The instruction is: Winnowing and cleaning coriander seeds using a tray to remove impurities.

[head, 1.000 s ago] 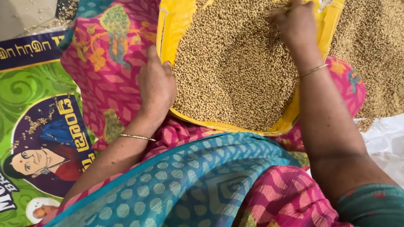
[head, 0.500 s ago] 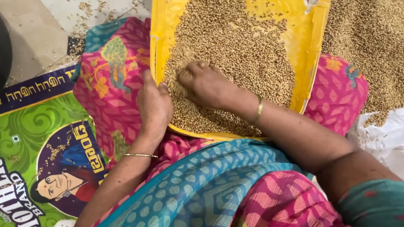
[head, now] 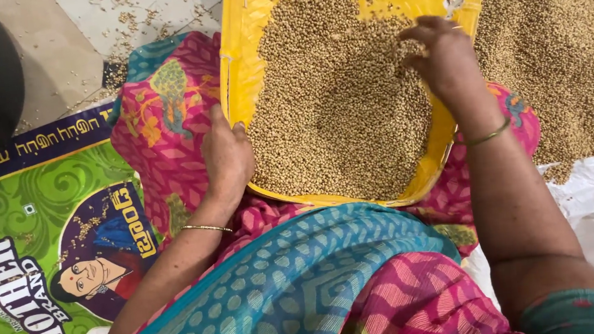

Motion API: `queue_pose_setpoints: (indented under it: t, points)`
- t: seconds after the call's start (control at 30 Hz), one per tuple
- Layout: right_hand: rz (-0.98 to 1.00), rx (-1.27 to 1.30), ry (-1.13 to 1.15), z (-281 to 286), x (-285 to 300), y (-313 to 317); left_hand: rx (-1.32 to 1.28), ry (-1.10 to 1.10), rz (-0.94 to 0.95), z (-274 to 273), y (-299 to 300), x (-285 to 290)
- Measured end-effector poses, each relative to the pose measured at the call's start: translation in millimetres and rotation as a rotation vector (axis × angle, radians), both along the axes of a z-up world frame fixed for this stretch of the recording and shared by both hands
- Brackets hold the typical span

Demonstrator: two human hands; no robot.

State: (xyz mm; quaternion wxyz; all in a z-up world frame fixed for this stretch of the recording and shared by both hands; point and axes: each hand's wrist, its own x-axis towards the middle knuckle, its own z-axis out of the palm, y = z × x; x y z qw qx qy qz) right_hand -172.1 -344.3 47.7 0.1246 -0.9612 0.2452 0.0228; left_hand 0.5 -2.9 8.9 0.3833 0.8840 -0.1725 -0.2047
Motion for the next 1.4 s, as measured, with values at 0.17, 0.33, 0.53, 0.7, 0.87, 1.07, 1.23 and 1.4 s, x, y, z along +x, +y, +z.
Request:
queue_pose_setpoints:
  t: [0.17,0.33,0.53,0.7,0.87,1.07,1.23,1.4]
  points:
    - [-0.302,-0.053,-0.195,-1,-36,-11,0.035,0.035,0.007,7,-3,2]
    - [-0.524,-0.014,-0.221,-44,-62,-4,0.035,0.05,0.002,4,-2,3]
    - [-0.547,-0.031,-0.19,-35,-64,26,0.037,-0.005,-0.011,-2,6,6]
    - [-0.557,-0.027,-0.147,-14,-71,53,0.061,-0.008,-0.02,15,20,-1]
    - [-0.553,-0.029,-0.146,15,-75,81,0.052,-0.023,-0.011,31,47,-8]
    - [-0.541,-0.04,-0.15,33,-86,102,0.051,-0.085,0.01,61,73,-25]
    - [-0.548,-0.032,-0.159,42,-106,100,0.039,-0.106,0.025,75,71,-39]
    - [-0.524,-0.041,-0.233,44,-130,95,0.157,-0.125,-0.023,98,47,-50]
